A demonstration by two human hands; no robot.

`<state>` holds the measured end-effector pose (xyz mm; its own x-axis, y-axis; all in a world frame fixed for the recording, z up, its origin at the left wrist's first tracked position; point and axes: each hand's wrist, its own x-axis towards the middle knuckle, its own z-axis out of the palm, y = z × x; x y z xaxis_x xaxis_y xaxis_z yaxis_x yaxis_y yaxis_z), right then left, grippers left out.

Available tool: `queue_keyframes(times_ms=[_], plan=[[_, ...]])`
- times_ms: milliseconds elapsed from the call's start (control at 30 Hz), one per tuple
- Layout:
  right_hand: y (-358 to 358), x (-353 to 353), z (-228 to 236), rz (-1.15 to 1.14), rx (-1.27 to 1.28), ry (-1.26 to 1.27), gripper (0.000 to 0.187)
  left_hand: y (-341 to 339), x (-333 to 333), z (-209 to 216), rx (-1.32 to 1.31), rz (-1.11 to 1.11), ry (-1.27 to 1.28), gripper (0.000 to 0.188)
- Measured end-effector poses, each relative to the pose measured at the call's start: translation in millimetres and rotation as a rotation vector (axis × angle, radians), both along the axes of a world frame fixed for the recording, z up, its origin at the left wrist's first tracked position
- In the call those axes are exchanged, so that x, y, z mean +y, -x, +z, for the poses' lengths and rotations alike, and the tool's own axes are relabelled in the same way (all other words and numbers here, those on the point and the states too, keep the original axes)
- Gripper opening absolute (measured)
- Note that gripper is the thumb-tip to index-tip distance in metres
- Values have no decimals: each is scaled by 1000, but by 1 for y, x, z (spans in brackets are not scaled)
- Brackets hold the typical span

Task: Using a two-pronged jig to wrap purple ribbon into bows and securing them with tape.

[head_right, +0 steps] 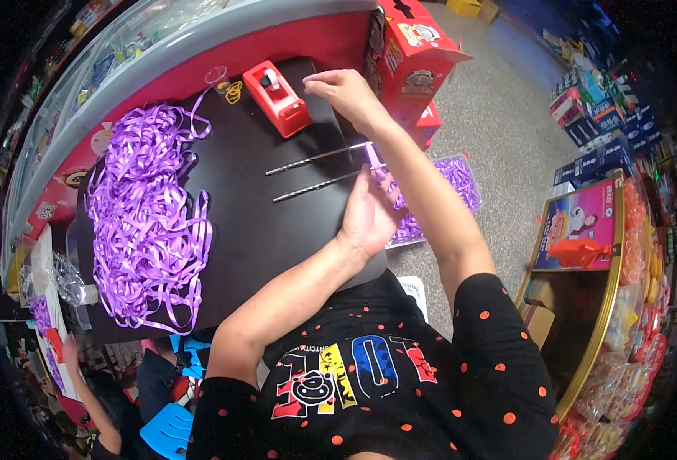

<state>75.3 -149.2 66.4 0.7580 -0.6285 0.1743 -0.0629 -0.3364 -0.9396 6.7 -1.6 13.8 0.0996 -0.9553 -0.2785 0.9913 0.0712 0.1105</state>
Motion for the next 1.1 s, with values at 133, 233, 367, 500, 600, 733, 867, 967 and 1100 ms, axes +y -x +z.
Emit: queue_keyframes(times_ms=[133, 233, 367, 500, 600, 733, 867, 967, 1100], plan=[[-29, -9, 4, 54, 272, -316, 27, -1, -1, -7, -29, -16, 125, 30], [-39, -12, 1, 57, 298, -409, 22, 1, 0, -10, -19, -2, 139, 28], [-47, -17, 2, 57, 347, -486, 18, 0, -6, -10, 98, 26, 46, 29], [-50, -20, 1, 57, 358, -492, 16, 1, -9, -17, 69, 18, -1, 31], [-44, -20, 6, 27, 311, -509, 13, 1, -7, -20, 8, 1, 10, 30], [-32, -14, 28, 25, 223, -487, 15, 0, -8, -18, -1, -6, 17, 31], [-14, 4, 25, 96, 254, -465, 18, -2, -6, -18, 21, -15, 26, 41], [0, 5, 7, 56, 209, -535, 19, 1, -3, -1, -22, 30, -20, 36], [1, 11, -7, 34, 200, -561, 19, -3, 0, 0, -21, 6, 77, 49]])
